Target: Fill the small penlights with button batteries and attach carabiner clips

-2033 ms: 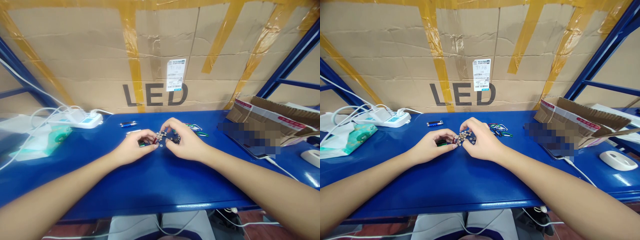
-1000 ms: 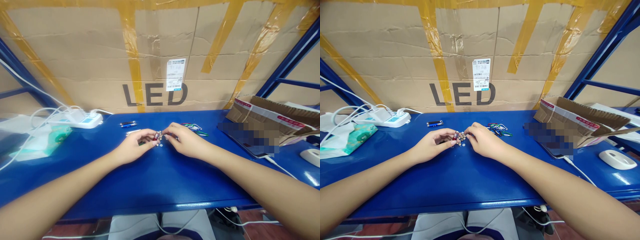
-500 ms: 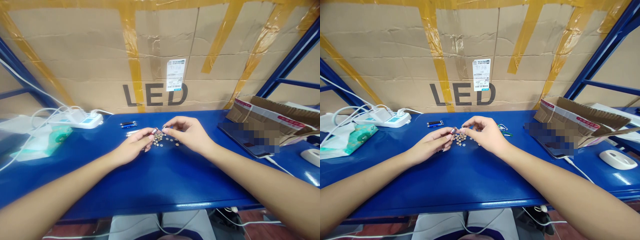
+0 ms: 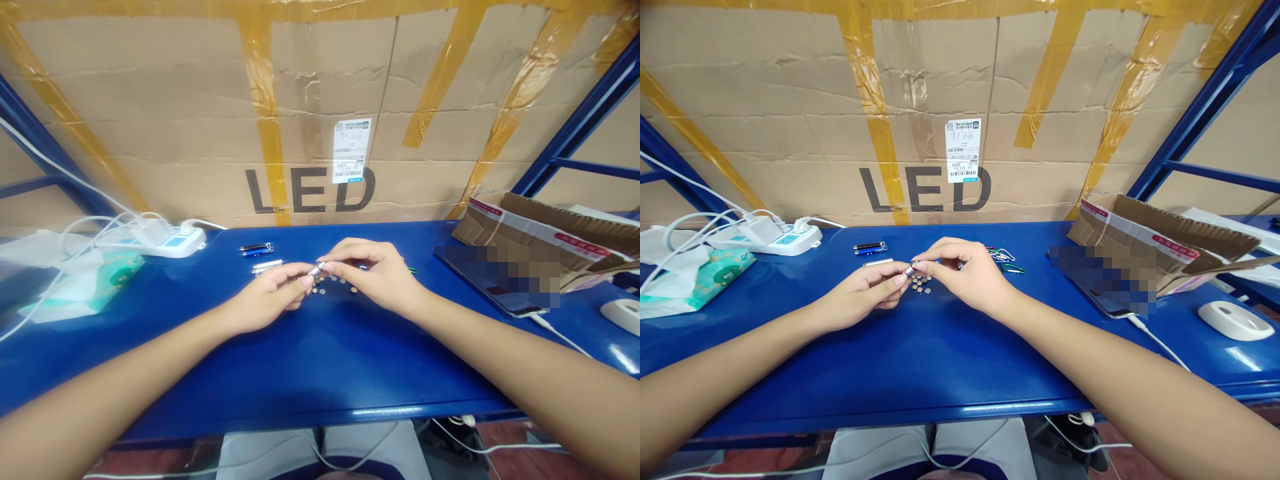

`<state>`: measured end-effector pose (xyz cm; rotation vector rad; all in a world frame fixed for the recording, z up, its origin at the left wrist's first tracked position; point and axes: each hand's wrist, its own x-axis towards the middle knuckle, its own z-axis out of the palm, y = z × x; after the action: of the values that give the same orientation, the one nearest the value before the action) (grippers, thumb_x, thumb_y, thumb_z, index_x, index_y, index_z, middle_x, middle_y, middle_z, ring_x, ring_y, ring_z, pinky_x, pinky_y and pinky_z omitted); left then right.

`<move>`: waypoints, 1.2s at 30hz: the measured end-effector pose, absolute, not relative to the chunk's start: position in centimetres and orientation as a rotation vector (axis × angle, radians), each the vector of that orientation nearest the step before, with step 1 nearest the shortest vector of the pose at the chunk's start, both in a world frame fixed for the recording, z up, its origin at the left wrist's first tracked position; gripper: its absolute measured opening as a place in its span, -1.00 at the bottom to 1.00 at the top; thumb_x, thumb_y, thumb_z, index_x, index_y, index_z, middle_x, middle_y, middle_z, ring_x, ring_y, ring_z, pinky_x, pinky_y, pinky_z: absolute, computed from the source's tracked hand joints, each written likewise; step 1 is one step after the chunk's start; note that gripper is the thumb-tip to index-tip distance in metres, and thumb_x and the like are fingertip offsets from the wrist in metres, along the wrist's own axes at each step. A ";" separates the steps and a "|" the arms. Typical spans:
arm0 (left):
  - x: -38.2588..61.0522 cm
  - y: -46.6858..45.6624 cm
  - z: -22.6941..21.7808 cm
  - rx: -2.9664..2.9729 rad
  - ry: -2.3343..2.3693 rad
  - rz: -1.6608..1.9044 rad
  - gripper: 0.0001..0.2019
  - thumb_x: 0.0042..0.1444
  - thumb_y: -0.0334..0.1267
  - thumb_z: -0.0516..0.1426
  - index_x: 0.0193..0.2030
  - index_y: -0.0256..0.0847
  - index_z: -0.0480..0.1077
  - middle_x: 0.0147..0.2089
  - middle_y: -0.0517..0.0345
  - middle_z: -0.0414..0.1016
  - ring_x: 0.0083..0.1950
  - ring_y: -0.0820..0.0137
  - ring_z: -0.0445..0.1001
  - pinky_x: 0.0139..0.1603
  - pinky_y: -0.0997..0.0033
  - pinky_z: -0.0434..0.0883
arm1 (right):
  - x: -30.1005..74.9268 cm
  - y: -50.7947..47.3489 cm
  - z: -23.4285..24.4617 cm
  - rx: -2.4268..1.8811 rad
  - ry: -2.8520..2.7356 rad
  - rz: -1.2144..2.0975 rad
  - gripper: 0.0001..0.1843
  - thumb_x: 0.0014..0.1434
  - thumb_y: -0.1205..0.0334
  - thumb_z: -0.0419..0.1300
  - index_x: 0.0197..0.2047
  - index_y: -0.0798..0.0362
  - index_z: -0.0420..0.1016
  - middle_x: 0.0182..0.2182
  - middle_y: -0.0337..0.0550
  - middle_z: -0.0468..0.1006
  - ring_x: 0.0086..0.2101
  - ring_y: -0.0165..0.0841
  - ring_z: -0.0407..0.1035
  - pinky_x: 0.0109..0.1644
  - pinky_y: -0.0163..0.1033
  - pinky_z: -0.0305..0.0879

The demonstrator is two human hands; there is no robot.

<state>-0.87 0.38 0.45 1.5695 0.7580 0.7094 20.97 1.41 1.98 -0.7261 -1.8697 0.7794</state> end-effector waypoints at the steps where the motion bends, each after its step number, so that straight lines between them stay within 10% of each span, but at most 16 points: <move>1: -0.9 0.4 0.5 1.592 0.782 0.712 -0.60 0.29 0.00 0.14 0.11 -0.25 0.41 -0.39 0.29 0.18 -0.48 0.57 0.06 -0.49 0.48 0.09 | 21.0 1.4 2.0 -0.721 -1.873 0.777 -0.85 0.16 0.13 0.36 -0.27 0.00 0.70 -0.32 -0.12 0.65 -0.35 -0.34 0.47 -0.33 -0.21 0.39; 36: -1.6 -0.3 1.2 1.116 0.428 0.250 -0.70 0.31 -0.13 0.12 -0.06 -0.35 0.53 -0.52 0.39 -0.15 -0.57 0.58 -0.18 -0.57 0.48 -0.17 | 22.5 0.5 3.6 -0.376 -2.513 0.606 -0.77 0.36 0.25 0.10 -0.34 0.08 0.44 -0.42 -0.19 0.50 -0.38 -0.42 0.33 -0.24 -0.31 0.23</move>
<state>-1.60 -0.25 1.15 1.1164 0.4284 0.2500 22.54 0.45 3.61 -0.3756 -2.5127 0.6061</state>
